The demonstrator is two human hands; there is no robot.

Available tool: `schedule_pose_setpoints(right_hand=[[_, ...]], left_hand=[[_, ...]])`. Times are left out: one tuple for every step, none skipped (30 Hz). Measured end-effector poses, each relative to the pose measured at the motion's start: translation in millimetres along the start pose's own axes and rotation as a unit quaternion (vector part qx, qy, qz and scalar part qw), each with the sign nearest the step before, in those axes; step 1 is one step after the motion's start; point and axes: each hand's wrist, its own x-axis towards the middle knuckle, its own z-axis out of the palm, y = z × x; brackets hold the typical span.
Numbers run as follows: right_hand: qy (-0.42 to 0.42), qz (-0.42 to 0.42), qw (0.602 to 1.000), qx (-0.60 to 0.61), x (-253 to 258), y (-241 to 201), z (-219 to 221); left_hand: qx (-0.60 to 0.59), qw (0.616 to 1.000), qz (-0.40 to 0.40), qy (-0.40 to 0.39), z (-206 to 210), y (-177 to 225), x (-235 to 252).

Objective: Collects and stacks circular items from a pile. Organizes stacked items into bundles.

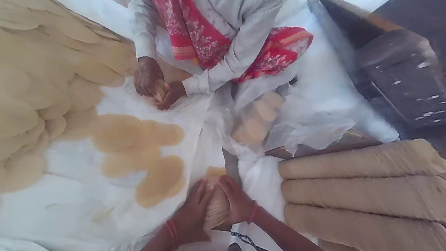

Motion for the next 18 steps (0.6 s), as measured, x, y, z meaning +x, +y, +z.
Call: schedule_pose_setpoints(right_hand=[[0.005, -0.001, 1.0, 0.001, 0, 1, 2], [0.011, 0.0, 1.0, 0.006, 1, 1, 4], [0.014, 0.007, 1.0, 0.017, 1, 2, 4], [0.016, 0.016, 0.999, 0.029, 2, 2, 4], [0.019, 0.023, 0.999, 0.036, 1, 0, 3], [0.023, 0.025, 0.999, 0.041, 0, -1, 1], [0.033, 0.021, 0.998, 0.044, 0, -3, -1], [0.052, 0.012, 0.997, 0.048, -1, -5, -2], [0.072, 0.005, 0.996, 0.054, -2, -6, -1], [0.08, 0.012, 0.994, 0.07, -7, -7, 2], [0.074, 0.034, 0.993, 0.088, -14, -8, 7], [0.059, 0.068, 0.991, 0.104, -20, -10, 14], [0.028, 0.105, 0.988, 0.108, -25, -9, 19], [-0.005, 0.135, 0.986, 0.097, -27, -4, 24], [-0.027, 0.15, 0.985, 0.079, -30, 0, 26], [-0.039, 0.16, 0.984, 0.065, -30, 3, 26], [-0.039, 0.162, 0.984, 0.055, -29, 5, 22], [-0.043, 0.168, 0.984, 0.048, -30, 3, 16]], left_hand=[[0.006, 1.0, 0.007, 0.002, 0, -6, 2], [0.005, 0.999, 0.033, 0.031, 3, -16, 4], [0.0, 0.997, 0.054, 0.055, 5, -23, 8], [-0.009, 0.996, 0.065, 0.063, 4, -26, 12], [-0.022, 0.996, 0.059, 0.056, 1, -25, 15], [-0.025, 0.997, 0.054, 0.047, -4, -20, 17], [-0.014, 0.997, 0.059, 0.038, -12, -14, 20], [0.001, 0.997, 0.075, 0.035, -22, -6, 22], [0.022, 0.993, 0.107, 0.042, -31, 2, 25], [0.041, 0.989, 0.133, 0.043, -40, 12, 27], [0.056, 0.988, 0.138, 0.033, -45, 24, 28], [0.071, 0.99, 0.124, 0.005, -47, 33, 27], [0.083, 0.991, 0.096, -0.033, -45, 36, 28], [0.088, 0.992, 0.067, -0.065, -38, 34, 31], [0.082, 0.993, 0.046, -0.077, -31, 30, 33], [0.074, 0.994, 0.042, -0.066, -25, 26, 36], [0.076, 0.995, 0.056, -0.033, -20, 21, 39], [0.08, 0.994, 0.069, -0.007, -16, 18, 39]])
